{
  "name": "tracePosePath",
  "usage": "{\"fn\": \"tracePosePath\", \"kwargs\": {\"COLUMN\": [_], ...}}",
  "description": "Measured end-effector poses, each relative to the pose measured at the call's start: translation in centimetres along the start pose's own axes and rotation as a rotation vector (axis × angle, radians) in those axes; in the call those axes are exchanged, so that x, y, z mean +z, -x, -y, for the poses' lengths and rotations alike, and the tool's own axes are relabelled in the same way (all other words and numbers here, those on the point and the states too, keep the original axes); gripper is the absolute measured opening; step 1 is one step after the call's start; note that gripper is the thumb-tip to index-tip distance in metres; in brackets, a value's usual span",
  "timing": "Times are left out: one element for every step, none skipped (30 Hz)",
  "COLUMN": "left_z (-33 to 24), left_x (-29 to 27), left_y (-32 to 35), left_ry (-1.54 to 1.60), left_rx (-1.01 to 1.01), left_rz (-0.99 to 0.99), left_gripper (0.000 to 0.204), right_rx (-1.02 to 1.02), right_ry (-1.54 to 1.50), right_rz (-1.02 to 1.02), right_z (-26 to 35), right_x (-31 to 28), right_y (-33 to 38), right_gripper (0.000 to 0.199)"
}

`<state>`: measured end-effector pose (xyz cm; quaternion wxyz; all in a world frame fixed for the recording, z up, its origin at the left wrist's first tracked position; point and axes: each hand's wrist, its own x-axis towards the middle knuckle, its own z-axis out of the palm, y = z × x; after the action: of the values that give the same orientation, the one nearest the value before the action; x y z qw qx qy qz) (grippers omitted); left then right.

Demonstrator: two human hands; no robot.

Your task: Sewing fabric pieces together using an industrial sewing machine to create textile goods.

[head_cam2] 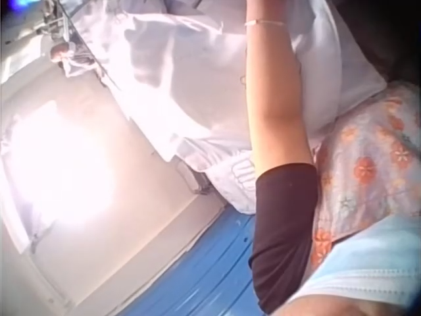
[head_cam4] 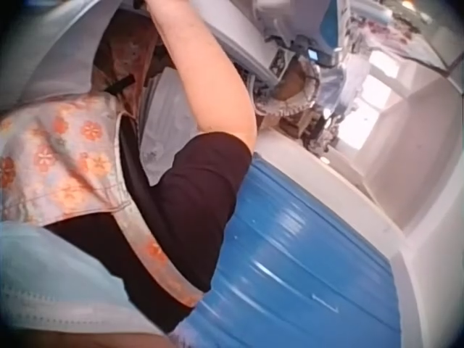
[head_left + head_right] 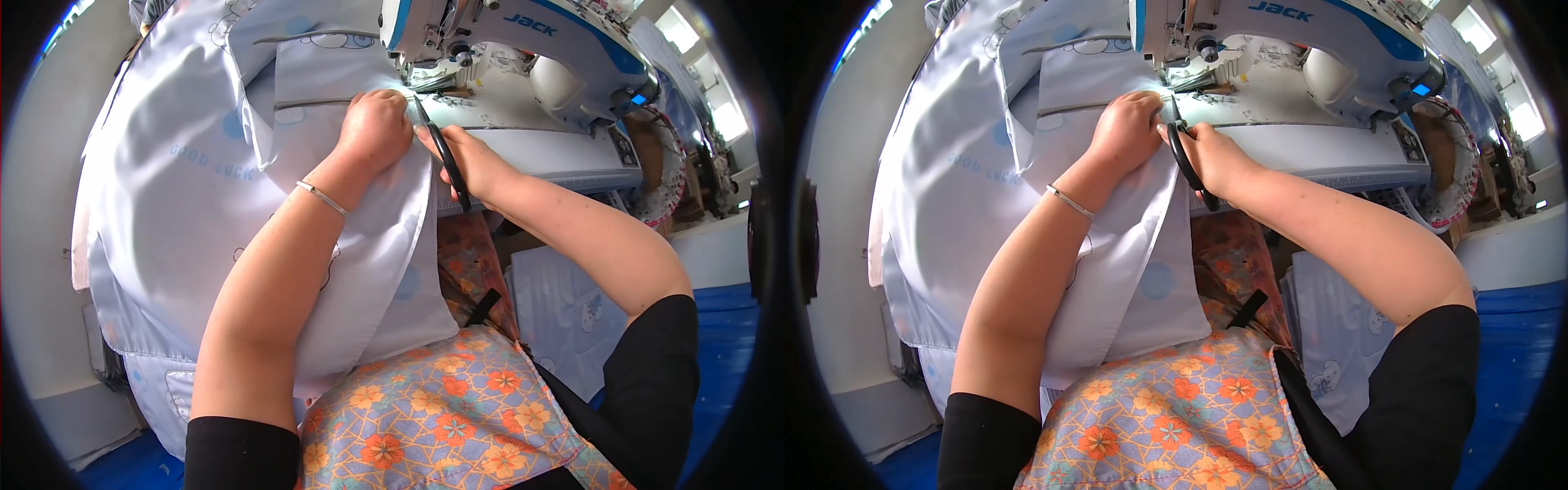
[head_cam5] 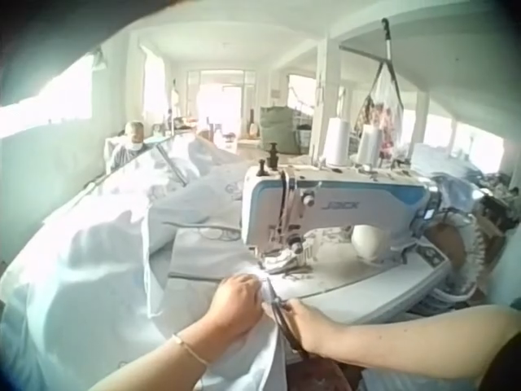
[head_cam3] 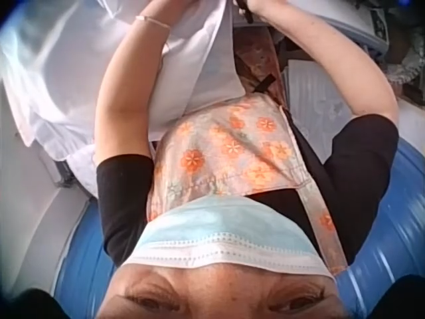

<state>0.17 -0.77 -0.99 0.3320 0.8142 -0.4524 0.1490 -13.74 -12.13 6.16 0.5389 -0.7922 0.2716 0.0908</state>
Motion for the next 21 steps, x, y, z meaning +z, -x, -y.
{"fn": "tracePosePath", "kwargs": {"left_z": [0.0, 0.0, 0.1, 0.0, -0.1, -0.1, -0.1, -0.1, 0.0, 0.0, 0.0, -0.1, 0.0, 0.0, 0.1, 0.1, 0.1, 0.1, 0.1, 0.1, 0.0], "left_x": [0.0, 0.0, 0.0, -0.1, -0.3, -0.4, -0.4, -0.3, -0.3, -0.2, -0.2, -0.1, -0.1, -0.1, -0.2, -0.1, -0.1, -0.1, -0.1, -0.1, -0.1], "left_y": [0.0, 0.1, 0.1, 0.0, 0.0, -0.1, -0.1, -0.1, -0.1, -0.1, -0.1, -0.2, -0.2, -0.2, -0.1, -0.1, -0.1, -0.1, -0.1, -0.1, -0.1], "left_ry": [0.002, 0.001, -0.001, 0.001, 0.0, 0.0, 0.0, -0.001, -0.003, -0.002, 0.002, 0.006, 0.006, 0.005, 0.005, 0.006, 0.01, 0.014, 0.015, 0.002, -0.011], "left_rx": [-0.001, 0.004, 0.009, 0.01, 0.002, -0.006, -0.005, -0.003, -0.001, 0.001, 0.003, 0.005, 0.004, -0.004, -0.011, -0.009, 0.003, 0.016, 0.016, 0.008, 0.0], "left_rz": [-0.001, -0.009, -0.018, -0.019, 0.011, 0.041, 0.04, 0.028, 0.017, 0.018, 0.021, 0.024, 0.024, 0.029, 0.034, 0.035, 0.019, 0.004, 0.005, 0.011, 0.018], "left_gripper": [0.017, 0.017, 0.017, 0.017, 0.016, 0.016, 0.016, 0.016, 0.016, 0.016, 0.016, 0.017, 0.017, 0.017, 0.017, 0.017, 0.018, 0.018, 0.018, 0.019, 0.019], "right_rx": [-0.013, -0.012, -0.009, -0.006, -0.006, 0.007, 0.019, 0.018, 0.037, 0.056, 0.057, 0.067, 0.077, 0.078, 0.043, 0.008, 0.009, -0.049, -0.108, -0.107, -0.109], "right_ry": [-0.012, -0.011, 0.02, 0.049, 0.05, 0.066, 0.08, 0.08, 0.07, 0.058, 0.057, 0.077, 0.098, 0.098, 0.073, 0.047, 0.047, 0.044, 0.042, 0.04, 0.02], "right_rz": [-0.003, -0.003, -0.002, -0.002, -0.003, 0.022, 0.047, 0.046, 0.065, 0.084, 0.082, 0.063, 0.049, 0.05, 0.062, 0.072, 0.071, 0.048, 0.026, 0.026, 0.05], "right_z": [-0.1, -0.1, -0.1, 0.1, 0.3, 0.6, 1.1, 1.6, 2.1, 2.5, 2.6, 2.6, 2.6, 2.3, 1.9, 1.4, 0.9, 0.4, 0.1, 0.0, -0.2], "right_x": [0.1, 0.0, -0.1, -0.2, -0.3, -0.6, -0.8, -0.8, -0.8, -0.7, -0.7, -0.6, -0.5, -0.4, -0.3, -0.3, -0.2, 0.0, 0.1, 0.0, -0.2], "right_y": [0.0, 0.0, -0.1, -0.1, -0.2, -0.4, -0.4, -0.6, -0.9, -1.2, -1.4, -1.5, -1.6, -1.8, -2.0, -2.2, -2.5, -2.7, -2.8, -2.9, -3.0], "right_gripper": [0.054, 0.054, 0.053, 0.053, 0.053, 0.052, 0.051, 0.051, 0.049, 0.048, 0.048, 0.046, 0.044, 0.044, 0.044, 0.043, 0.043, 0.04, 0.038, 0.038, 0.037]}}
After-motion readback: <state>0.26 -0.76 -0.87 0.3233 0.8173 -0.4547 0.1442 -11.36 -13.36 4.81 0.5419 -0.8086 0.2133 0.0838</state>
